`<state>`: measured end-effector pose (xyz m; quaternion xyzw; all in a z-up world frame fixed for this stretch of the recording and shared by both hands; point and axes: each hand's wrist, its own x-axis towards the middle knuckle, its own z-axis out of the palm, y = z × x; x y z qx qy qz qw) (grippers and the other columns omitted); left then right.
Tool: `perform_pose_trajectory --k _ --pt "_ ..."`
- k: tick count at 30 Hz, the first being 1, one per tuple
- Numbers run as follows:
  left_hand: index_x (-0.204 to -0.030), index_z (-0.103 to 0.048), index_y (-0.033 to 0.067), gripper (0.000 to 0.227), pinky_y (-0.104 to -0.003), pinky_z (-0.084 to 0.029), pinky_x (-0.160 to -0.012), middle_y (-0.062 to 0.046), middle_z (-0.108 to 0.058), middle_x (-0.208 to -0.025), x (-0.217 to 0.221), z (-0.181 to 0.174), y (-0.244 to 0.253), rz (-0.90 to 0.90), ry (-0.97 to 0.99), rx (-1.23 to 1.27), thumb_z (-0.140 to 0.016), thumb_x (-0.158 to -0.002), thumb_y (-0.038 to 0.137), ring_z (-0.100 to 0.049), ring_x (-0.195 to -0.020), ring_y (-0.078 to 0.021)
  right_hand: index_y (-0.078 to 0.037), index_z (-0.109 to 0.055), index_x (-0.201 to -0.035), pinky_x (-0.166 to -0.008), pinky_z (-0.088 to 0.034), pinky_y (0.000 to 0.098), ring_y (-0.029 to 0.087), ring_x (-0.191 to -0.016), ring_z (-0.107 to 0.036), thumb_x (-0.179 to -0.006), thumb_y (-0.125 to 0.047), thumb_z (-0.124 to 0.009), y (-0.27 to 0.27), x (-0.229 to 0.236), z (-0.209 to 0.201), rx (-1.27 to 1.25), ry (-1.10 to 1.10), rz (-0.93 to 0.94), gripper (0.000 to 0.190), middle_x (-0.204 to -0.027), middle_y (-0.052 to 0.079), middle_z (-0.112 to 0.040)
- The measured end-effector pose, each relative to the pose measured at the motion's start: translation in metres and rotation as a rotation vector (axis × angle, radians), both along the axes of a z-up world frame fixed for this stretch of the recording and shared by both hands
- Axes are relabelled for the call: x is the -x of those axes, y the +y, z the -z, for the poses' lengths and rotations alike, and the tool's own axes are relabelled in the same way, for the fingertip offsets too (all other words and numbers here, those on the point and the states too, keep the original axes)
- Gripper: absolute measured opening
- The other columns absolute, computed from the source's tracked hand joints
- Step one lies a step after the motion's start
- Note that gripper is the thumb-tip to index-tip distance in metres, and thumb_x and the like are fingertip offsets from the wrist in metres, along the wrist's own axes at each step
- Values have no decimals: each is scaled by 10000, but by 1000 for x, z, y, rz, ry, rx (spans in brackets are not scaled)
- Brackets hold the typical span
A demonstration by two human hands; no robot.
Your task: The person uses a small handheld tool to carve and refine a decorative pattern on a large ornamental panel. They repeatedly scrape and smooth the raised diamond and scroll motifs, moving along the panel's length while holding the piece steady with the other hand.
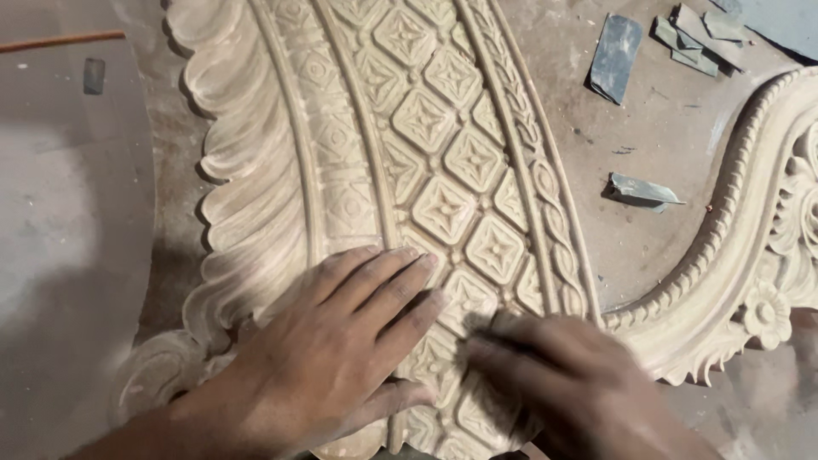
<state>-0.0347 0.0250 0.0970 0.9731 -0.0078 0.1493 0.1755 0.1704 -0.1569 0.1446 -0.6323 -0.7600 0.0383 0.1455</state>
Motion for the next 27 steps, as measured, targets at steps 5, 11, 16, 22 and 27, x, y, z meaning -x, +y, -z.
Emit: perform_pose_trajectory --k 5,11,16,22,27 --pt "-1473 -424 39 791 -568 -166 -1116 -296 -389 -1501 -8 4 -3 38 -82 -17 -407 -939 622 -296 -1393 -420 -129 -682 -1297 -831 -602 410 289 -1020 -718 -762 -181 -761 -15 -21 16 85 -22 194 544 -1222 106 -667" --pt "-1401 -527 96 632 -551 -179 -1226 -206 -426 -1572 0 13 -2 46 58 114 -427 -1047 610 -307 -1516 -367 -109 -674 -1311 -798 -622 373 259 -971 -728 -798 -192 -782 -4 -17 20 98 99 106 530 -1190 124 -671" --pt "-1395 -479 -23 791 -528 -161 -1185 -255 -373 -1540 0 19 0 -8 71 31 -409 -969 640 -266 -1468 -382 -27 -636 -1352 -924 -578 436 333 -1097 -692 -783 -206 -736 1 -3 19 70 -1 33 605 -1237 177 -648" --pt "-1440 -403 -43 875 -550 -125 -1231 -260 -289 -1579 0 16 1 32 64 47 -362 -968 693 -200 -1528 -397 -60 -671 -1341 -884 -571 419 298 -1051 -675 -786 -163 -757 -4 5 13 136 51 122 570 -1215 152 -676" --pt "-1438 -372 -65 987 -592 -100 -1198 -303 -261 -1588 1 8 7 91 118 45 -406 -882 749 -165 -1511 -442 -179 -678 -1392 -946 -564 374 209 -1107 -701 -852 -258 -718 -10 4 1 238 54 68 547 -1312 67 -699"
